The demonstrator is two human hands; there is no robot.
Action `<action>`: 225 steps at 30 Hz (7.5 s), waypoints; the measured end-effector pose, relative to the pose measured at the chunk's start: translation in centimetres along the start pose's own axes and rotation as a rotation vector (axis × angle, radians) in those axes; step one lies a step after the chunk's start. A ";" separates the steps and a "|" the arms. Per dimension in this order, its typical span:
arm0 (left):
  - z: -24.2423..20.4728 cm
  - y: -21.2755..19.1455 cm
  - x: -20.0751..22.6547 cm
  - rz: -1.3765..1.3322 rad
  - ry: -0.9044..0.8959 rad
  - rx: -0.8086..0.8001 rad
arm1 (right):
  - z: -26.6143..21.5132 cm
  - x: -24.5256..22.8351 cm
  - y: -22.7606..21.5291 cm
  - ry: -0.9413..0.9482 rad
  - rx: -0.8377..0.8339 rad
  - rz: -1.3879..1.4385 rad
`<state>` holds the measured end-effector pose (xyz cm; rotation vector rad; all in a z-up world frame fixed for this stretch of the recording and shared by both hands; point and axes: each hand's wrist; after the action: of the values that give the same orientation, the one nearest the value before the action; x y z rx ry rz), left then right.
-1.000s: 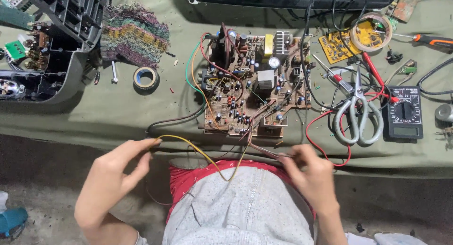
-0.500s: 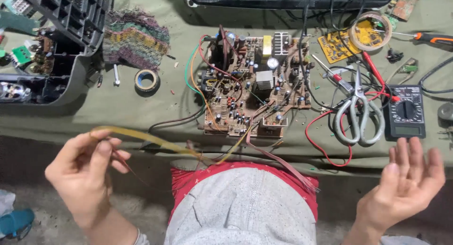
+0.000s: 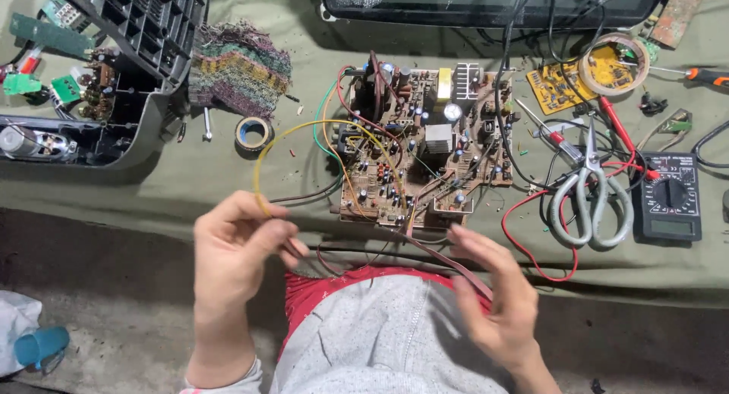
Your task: Repairing electronics by twisting wires together and insulating the connection with electrical tape.
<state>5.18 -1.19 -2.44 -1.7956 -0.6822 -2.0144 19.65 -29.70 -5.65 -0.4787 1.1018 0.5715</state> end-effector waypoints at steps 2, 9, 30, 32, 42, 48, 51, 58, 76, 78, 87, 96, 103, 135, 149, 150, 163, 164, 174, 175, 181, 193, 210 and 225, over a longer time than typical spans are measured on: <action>0.0 1.0 0.6 -0.010 -0.050 -0.080 | 0.9 -0.8 0.8 0.009 -0.081 0.006; 0.2 2.9 3.7 0.273 0.090 -1.032 | 1.5 -2.8 0.9 0.153 -0.355 0.101; 0.3 1.7 0.4 1.078 0.198 -0.634 | -0.2 1.1 -6.1 0.675 -0.258 -0.349; 0.5 2.4 0.0 1.106 0.207 -0.547 | 0.8 0.2 -3.8 0.580 -0.180 -0.475; 0.4 0.1 -4.1 1.526 -0.250 -0.546 | 2.1 0.6 -1.6 0.138 -0.224 -0.534; -0.7 1.7 -7.1 1.589 -0.058 -0.531 | 2.5 1.8 0.3 0.152 -0.100 -0.579; 0.4 2.7 -1.9 1.404 0.081 -0.524 | 3.2 0.9 1.1 -0.047 -0.171 -0.607; 1.9 6.8 1.7 0.967 0.301 -0.252 | 2.3 0.7 2.0 -0.167 -0.361 -0.526; 2.3 1.2 2.4 -0.270 0.530 -1.201 | 1.3 2.7 2.0 0.095 0.014 -0.374; -0.2 0.8 2.9 -0.126 0.432 -0.535 | 1.4 3.2 1.8 0.086 -0.089 -0.460; -1.1 -10.2 -0.9 -0.261 0.029 0.361 | 0.5 1.7 -0.4 -0.067 -0.071 -0.566; -4.5 -14.8 -3.9 -0.245 -0.051 -0.003 | 3.0 1.2 -0.5 -0.180 -0.071 -0.655; -6.4 -16.2 -1.8 -0.234 0.020 -0.012 | 5.2 3.4 2.1 -0.224 -0.231 -0.838; -1.6 -7.1 6.2 0.935 0.086 0.084 | 3.8 2.0 -1.5 0.126 -0.064 0.210; 4.2 12.2 -2.8 0.290 0.198 -0.575 | 2.4 2.8 -1.7 0.302 0.183 0.398; 4.1 12.2 -3.0 0.265 0.143 -0.550 | 2.1 3.0 -1.6 0.329 0.201 0.417; 3.2 12.0 -4.9 -0.116 -0.061 -0.435 | 1.7 2.7 -0.7 0.183 0.102 0.260; 3.2 12.1 -4.9 -0.078 -0.030 -0.425 | 1.7 2.5 -0.6 0.195 0.083 0.232; 2.9 12.0 -4.5 -0.022 0.004 -0.422 | 1.5 2.3 -0.7 0.179 0.092 0.132; 2.9 12.0 -4.5 -0.022 0.002 -0.423 | 1.6 2.2 -0.7 0.180 0.093 0.132; 3.0 12.0 -4.0 0.055 0.050 -0.415 | 2.4 1.5 -0.5 0.120 0.062 0.030; 2.5 12.3 -2.7 0.311 0.332 -0.281 | 3.4 0.7 -0.2 0.097 -0.016 -0.145; 2.6 11.8 -2.6 0.281 0.313 -0.394 | 2.3 0.4 -0.9 0.009 0.137 -0.125; 2.4 12.1 -2.4 0.217 0.268 -0.415 | 1.2 1.2 0.6 -0.006 0.148 0.067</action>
<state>14.22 -9.85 -3.18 -1.6665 0.0144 -2.3006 20.48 -28.27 -6.33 -0.3124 1.1485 0.5447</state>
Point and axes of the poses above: each hand's wrist, its own z-axis towards the middle knuckle, its own y-axis out of the palm, x = y × z, and after that the axes turned 10 degrees about z, right-handed
